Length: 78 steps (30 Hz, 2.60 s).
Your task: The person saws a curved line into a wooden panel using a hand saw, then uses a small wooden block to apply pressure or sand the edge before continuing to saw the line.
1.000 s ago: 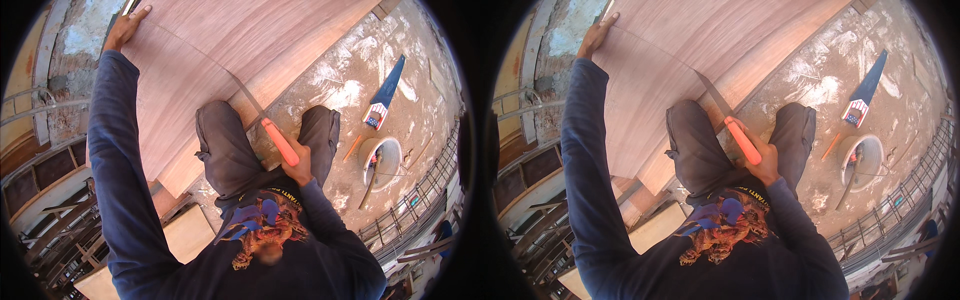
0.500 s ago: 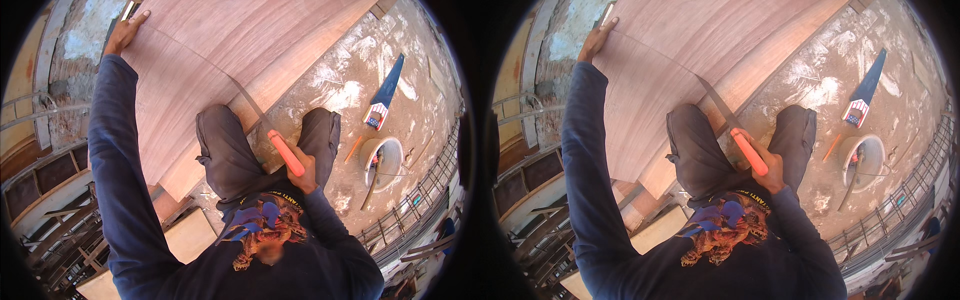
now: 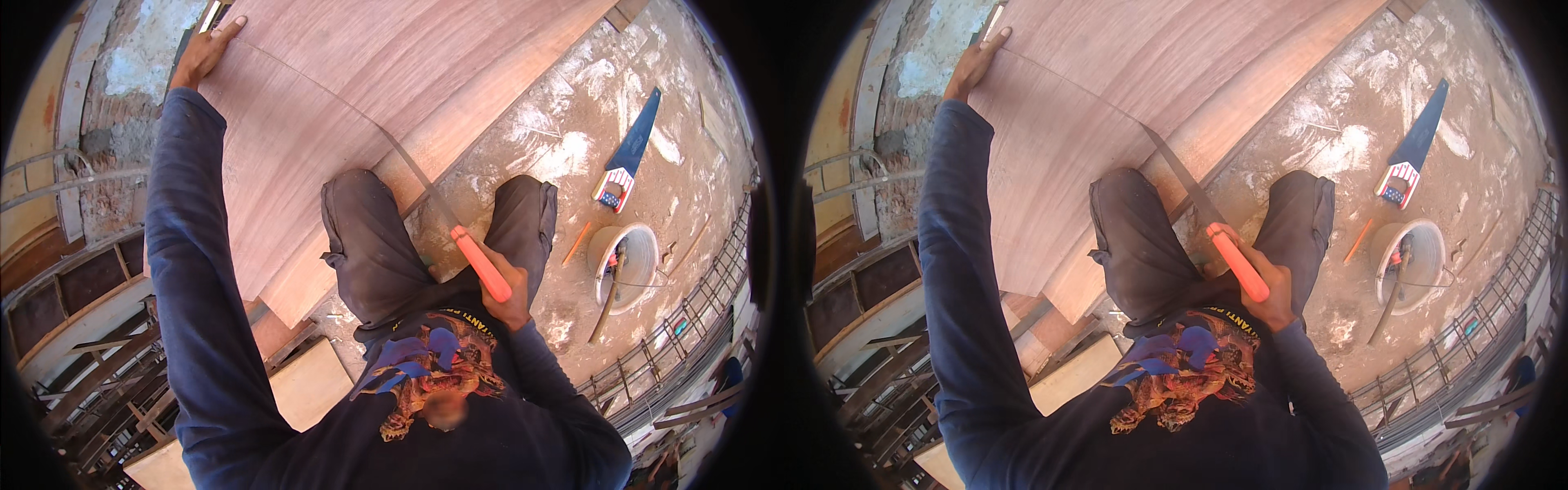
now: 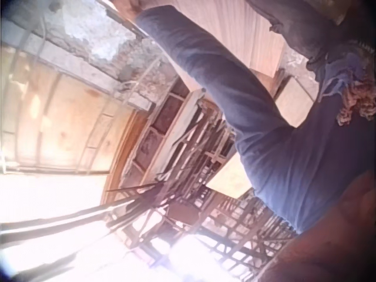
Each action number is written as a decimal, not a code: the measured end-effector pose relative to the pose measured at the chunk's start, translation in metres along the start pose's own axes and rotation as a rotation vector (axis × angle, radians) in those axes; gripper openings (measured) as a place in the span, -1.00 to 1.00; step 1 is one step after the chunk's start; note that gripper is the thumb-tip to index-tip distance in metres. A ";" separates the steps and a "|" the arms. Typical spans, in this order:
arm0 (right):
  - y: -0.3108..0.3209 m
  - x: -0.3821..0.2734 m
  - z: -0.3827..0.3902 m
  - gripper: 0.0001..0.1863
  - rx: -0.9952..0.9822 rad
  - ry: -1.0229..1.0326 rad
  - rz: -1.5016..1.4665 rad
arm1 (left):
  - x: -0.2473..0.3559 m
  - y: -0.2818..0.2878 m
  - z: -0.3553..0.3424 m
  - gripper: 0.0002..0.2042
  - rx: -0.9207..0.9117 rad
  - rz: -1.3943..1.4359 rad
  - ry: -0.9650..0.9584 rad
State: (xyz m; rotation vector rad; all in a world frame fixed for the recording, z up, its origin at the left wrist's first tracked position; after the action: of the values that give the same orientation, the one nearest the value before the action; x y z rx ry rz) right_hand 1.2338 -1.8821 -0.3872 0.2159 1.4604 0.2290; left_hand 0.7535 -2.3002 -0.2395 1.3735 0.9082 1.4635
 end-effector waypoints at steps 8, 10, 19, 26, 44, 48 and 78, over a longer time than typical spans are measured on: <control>-0.105 0.004 -0.182 -0.43 0.007 0.041 0.014 | 0.010 0.006 0.020 -0.18 0.119 -0.178 -0.044; -0.097 0.025 -0.145 -0.48 0.041 0.071 0.022 | 0.006 0.003 0.019 -0.16 0.018 -0.082 -0.005; -0.031 -0.024 -0.089 -0.54 -0.071 -0.147 0.075 | 0.004 0.002 0.006 -0.10 -0.054 -0.037 -0.003; -0.048 0.012 -0.068 -0.50 0.024 0.044 0.013 | 0.011 0.003 0.021 -0.16 -0.094 -0.032 0.037; 0.026 -0.020 0.024 -0.53 0.024 0.062 0.007 | 0.017 0.003 0.018 -0.12 0.021 -0.040 0.044; -0.053 -0.021 -0.120 -0.56 -0.028 -0.129 -0.037 | 0.006 0.002 0.015 -0.12 0.029 -0.163 -0.032; -0.098 -0.002 -0.172 -0.59 -0.029 -0.021 0.029 | 0.009 0.007 0.025 -0.15 0.066 -0.295 0.043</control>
State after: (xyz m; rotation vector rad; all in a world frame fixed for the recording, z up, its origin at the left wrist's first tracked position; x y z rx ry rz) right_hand 1.0643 -1.9759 -0.4303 0.2154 1.4327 0.2712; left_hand 0.7778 -2.2959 -0.2268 1.1993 1.1427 1.2507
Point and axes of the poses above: each hand's wrist, its own z-axis away from the middle knuckle, its own y-axis out of the back of the hand, x = y × z, the point moved 3 cm from there along -z, towards the middle knuckle
